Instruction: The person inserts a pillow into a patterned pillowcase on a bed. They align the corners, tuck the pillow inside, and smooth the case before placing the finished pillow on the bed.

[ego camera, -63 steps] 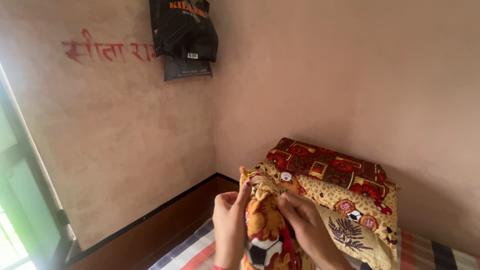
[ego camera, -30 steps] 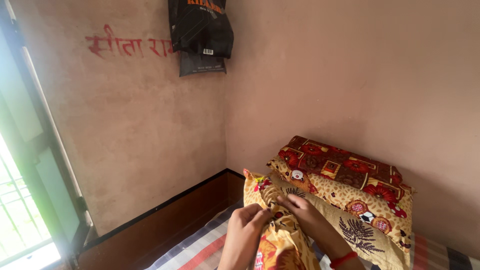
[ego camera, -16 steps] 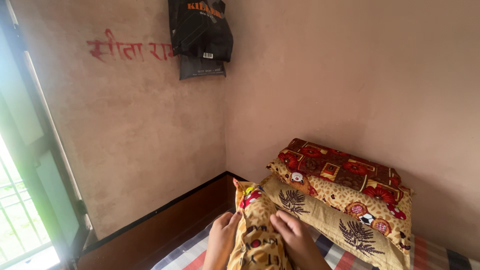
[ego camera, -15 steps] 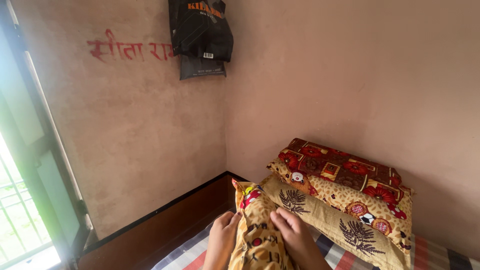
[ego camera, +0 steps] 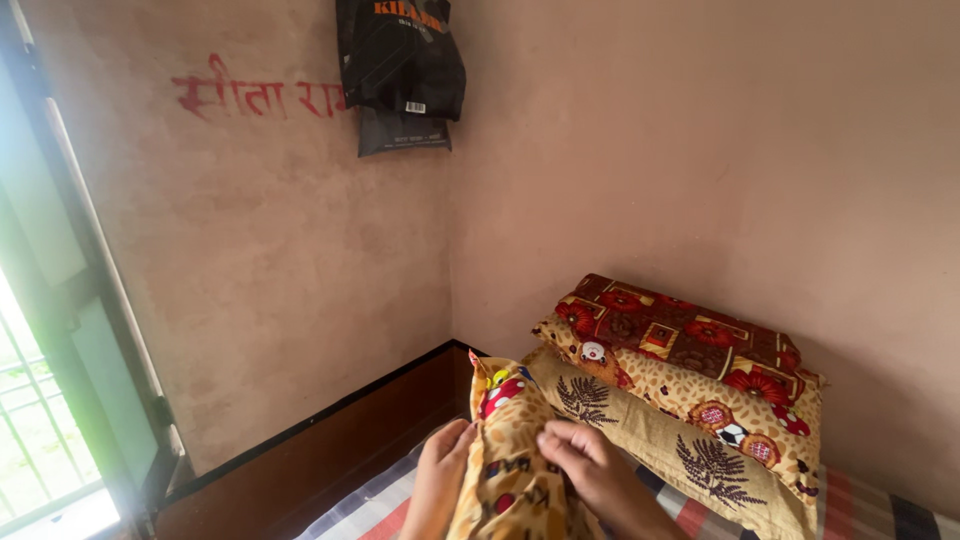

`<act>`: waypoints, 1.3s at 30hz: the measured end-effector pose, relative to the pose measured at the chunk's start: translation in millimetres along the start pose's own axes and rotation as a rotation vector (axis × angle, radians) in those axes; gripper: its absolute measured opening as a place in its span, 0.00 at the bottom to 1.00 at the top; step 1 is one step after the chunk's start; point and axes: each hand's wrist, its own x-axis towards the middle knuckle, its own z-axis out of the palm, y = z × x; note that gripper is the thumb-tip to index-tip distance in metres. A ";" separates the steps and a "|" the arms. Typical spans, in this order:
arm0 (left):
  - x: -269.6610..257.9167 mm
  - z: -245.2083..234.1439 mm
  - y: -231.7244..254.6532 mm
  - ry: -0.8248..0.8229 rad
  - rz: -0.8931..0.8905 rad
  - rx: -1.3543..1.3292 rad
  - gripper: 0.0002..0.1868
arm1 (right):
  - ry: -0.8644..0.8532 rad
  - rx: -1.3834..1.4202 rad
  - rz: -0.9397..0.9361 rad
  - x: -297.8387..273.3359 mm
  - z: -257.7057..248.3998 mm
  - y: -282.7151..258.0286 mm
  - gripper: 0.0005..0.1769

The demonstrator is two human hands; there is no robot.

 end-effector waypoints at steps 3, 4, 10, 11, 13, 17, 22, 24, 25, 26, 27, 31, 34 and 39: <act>-3.7 -5.6 0.3 -0.071 0.015 -0.026 0.14 | -0.396 0.132 -0.025 11.7 -17.2 -2.3 0.24; -6.6 -3.4 3.7 -0.090 0.011 -0.075 0.14 | -0.252 0.098 -0.008 13.3 -14.4 -2.1 0.27; -32.5 35.0 34.2 -0.135 0.041 -0.188 0.12 | 0.045 -0.039 0.125 38.5 -2.9 -30.8 0.28; -36.5 41.4 41.6 -0.126 0.063 -0.187 0.11 | -0.034 -0.007 0.098 47.2 -4.3 -34.6 0.24; -44.3 57.3 61.9 -0.115 0.104 -0.241 0.11 | -0.089 -0.007 0.006 59.1 -10.3 -35.9 0.20; -55.0 98.9 122.9 -0.108 0.286 -0.333 0.09 | 0.157 -0.280 -0.410 83.9 -37.9 -53.7 0.20; -75.0 130.6 158.9 0.070 0.645 0.066 0.17 | 0.398 -0.155 -0.831 58.5 -73.7 -76.6 0.23; -86.8 131.0 145.4 0.120 0.735 0.210 0.16 | 0.452 -0.209 -0.904 48.3 -76.6 -69.0 0.24; -85.3 131.8 134.1 0.205 0.565 -0.013 0.14 | 0.403 -0.207 -0.839 40.3 -73.2 -54.5 0.23; -79.6 133.7 119.5 0.284 0.388 -0.232 0.12 | 0.354 -0.203 -0.774 32.8 -69.0 -35.1 0.22; -74.9 133.1 100.6 0.362 0.201 -0.444 0.11 | 0.260 -0.149 -0.962 29.2 -61.9 -11.8 0.23; -56.5 109.5 33.4 0.447 -0.046 -0.058 0.09 | 0.086 -0.009 -0.506 38.5 -33.3 94.6 0.22; -57.5 93.2 17.7 0.319 -0.164 0.166 0.11 | 0.096 -0.091 -0.555 52.9 -25.6 152.9 0.19; -66.0 67.2 1.1 0.232 -0.056 -0.080 0.14 | 0.089 0.409 0.143 36.1 -35.0 147.6 0.32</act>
